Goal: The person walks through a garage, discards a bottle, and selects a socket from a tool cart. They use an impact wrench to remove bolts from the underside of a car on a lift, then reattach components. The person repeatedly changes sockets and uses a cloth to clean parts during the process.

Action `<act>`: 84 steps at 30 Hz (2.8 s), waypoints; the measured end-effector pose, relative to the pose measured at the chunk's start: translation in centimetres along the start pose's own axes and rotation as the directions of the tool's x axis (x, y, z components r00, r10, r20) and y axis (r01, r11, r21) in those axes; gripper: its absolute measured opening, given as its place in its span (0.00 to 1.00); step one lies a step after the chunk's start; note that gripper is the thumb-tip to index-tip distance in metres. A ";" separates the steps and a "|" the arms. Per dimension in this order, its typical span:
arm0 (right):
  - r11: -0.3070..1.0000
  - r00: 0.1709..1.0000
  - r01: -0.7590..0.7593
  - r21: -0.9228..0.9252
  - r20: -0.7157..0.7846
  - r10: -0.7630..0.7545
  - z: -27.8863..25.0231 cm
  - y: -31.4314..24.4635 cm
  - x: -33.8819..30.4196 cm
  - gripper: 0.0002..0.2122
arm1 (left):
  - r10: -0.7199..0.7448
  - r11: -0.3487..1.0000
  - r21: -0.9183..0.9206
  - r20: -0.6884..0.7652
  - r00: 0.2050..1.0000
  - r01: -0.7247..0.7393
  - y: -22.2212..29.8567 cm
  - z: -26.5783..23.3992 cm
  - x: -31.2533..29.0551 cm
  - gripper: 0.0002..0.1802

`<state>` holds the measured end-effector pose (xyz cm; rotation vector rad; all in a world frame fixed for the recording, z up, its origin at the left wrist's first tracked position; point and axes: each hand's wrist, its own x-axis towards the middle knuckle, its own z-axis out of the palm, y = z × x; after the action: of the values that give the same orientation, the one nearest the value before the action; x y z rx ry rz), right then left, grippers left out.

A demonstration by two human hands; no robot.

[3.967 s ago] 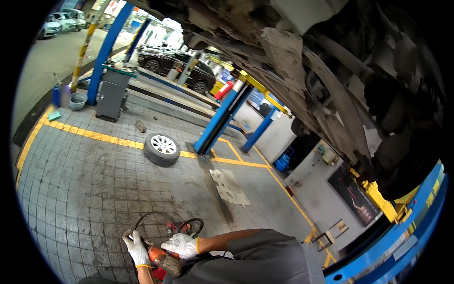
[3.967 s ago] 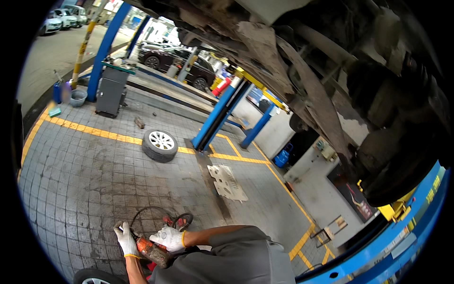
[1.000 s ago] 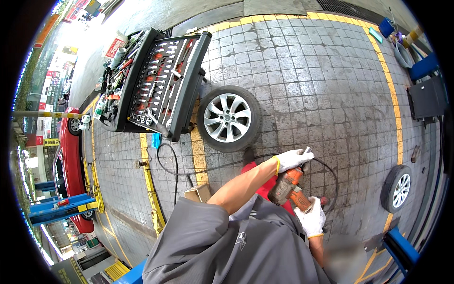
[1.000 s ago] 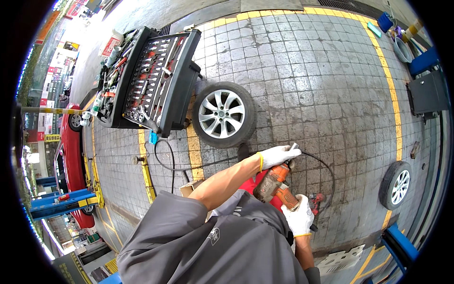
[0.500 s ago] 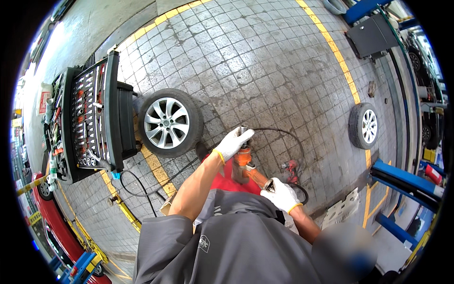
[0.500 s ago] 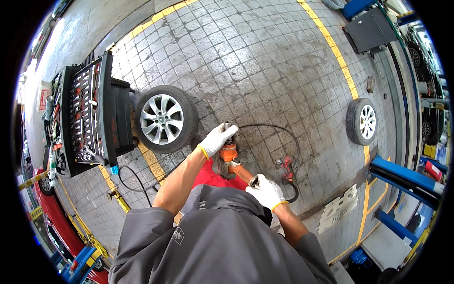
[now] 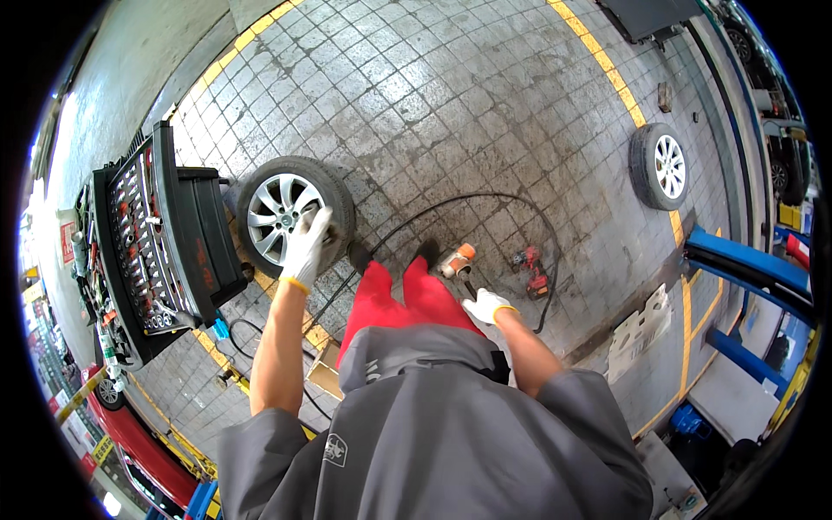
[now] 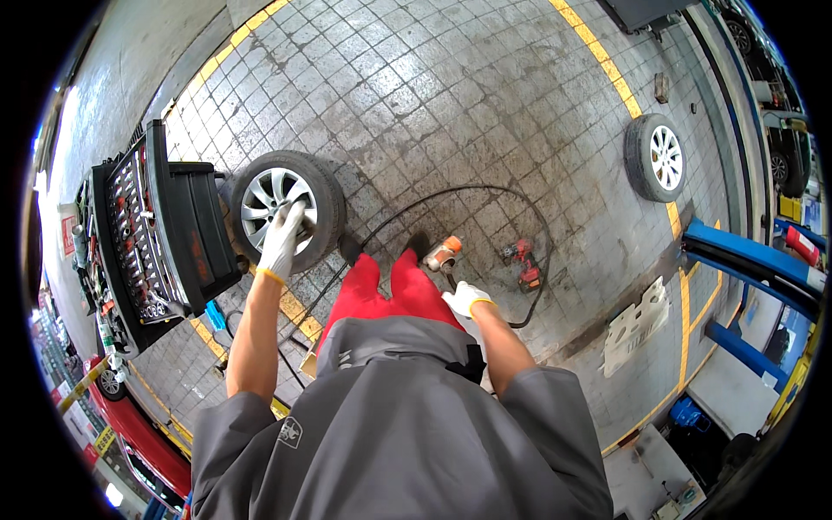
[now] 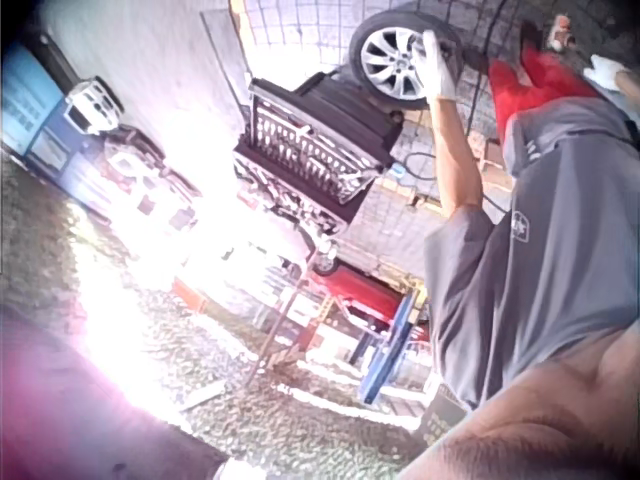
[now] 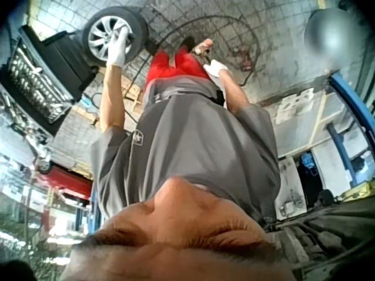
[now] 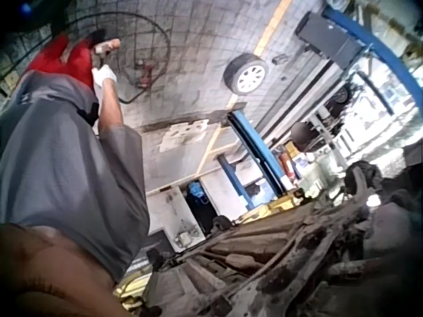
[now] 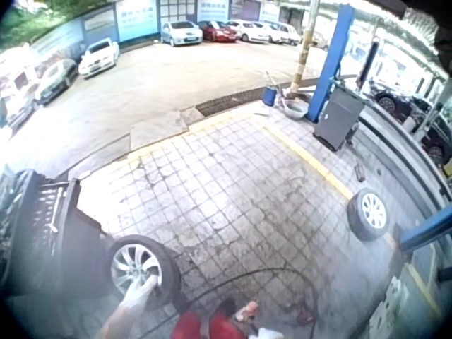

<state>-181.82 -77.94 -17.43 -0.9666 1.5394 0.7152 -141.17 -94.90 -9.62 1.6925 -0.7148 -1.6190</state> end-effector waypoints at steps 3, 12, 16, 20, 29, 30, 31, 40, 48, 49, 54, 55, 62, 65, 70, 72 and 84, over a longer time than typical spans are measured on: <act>0.995 0.995 -0.087 -0.041 -0.060 0.084 4.8 2.9 3.7 0.26 | -0.096 0.986 0.124 -0.156 0.983 0.116 -1.1 -4.3 -3.2 0.18; 0.989 0.973 -0.132 -0.064 -0.199 0.117 15.5 21.3 11.9 0.19 | -0.109 0.947 0.251 -0.342 0.933 0.202 -3.4 -16.5 -9.3 0.18; 0.986 0.982 -0.147 -0.081 -0.130 0.136 19.0 26.6 12.1 0.16 | 0.119 0.955 0.294 -0.532 0.838 0.050 -1.1 -20.0 -10.5 0.18; 0.965 0.989 -0.104 -0.242 0.079 0.127 17.6 26.4 6.6 0.17 | 0.136 0.987 0.155 -0.689 0.712 -0.039 4.6 -21.1 -11.7 0.21; 0.995 0.992 0.082 -0.058 -0.087 -0.086 3.8 17.4 7.8 0.19 | 0.439 0.573 0.658 -0.749 0.496 0.488 3.8 -33.7 -8.4 0.40; 0.981 0.953 0.169 0.099 -0.272 -0.136 2.1 16.4 8.1 0.18 | 0.404 0.567 0.659 -0.745 0.531 0.494 4.5 -33.8 -7.8 0.39; 0.930 0.965 0.163 0.328 -0.248 -0.082 -0.4 16.3 9.8 0.17 | 0.407 0.600 0.652 -0.748 0.524 0.464 3.9 -34.1 -7.7 0.38; 0.831 0.966 0.191 0.522 -0.251 -0.064 -20.9 -9.2 6.3 0.12 | 0.686 0.603 0.742 -0.670 0.284 0.294 7.2 -31.1 -2.9 0.25; 0.864 0.883 0.466 0.193 -0.174 -0.437 -27.4 -33.6 8.7 0.14 | 0.734 0.443 0.780 -0.599 0.321 0.442 7.4 -29.5 -1.0 0.31; 0.855 0.867 0.495 0.156 -0.156 -0.473 -27.8 -36.6 9.0 0.15 | 0.734 0.452 0.781 -0.600 0.317 0.431 7.2 -29.9 -1.2 0.31; 0.740 0.744 0.667 -0.089 0.021 -0.668 -28.3 -48.7 10.6 0.16 | 0.665 0.546 0.739 -0.669 0.334 0.394 8.0 -32.8 -1.9 0.31; 0.665 0.689 0.715 -0.216 0.057 -0.723 -28.8 -50.3 11.4 0.16 | 0.689 0.539 0.750 -0.655 0.310 0.384 8.0 -33.5 -2.0 0.28; 0.514 0.655 0.713 -0.478 0.190 -0.732 -32.5 -64.4 10.1 0.20 | 0.187 0.734 -0.013 -0.957 -0.220 0.679 3.9 -40.2 -5.6 0.27; 0.412 0.630 0.698 -0.586 0.228 -0.742 -34.5 -70.1 10.2 0.19 | 0.021 0.672 -0.120 -0.983 -0.180 0.731 5.2 -42.2 -4.9 0.25; 0.262 0.562 0.742 -0.617 0.360 -0.745 -36.7 -81.5 9.8 0.19 | -0.121 0.945 -0.201 -0.947 -0.298 0.256 -0.6 -44.0 -5.1 0.25; 0.284 0.525 0.780 -0.557 0.337 -0.782 -37.9 -84.7 10.6 0.18 | -0.492 0.648 -0.344 -0.870 -0.029 -0.679 5.2 -45.2 -0.9 0.25; -0.043 0.121 0.984 -0.170 0.837 -0.533 -22.8 -101.6 -5.1 0.20 | -0.393 0.848 -0.307 -0.911 -0.125 -0.432 16.2 -42.3 7.7 0.23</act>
<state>-103.73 -145.18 -1.77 -1.8682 -0.2656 0.5506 -97.47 -106.74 -1.86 1.7615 0.5798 0.1005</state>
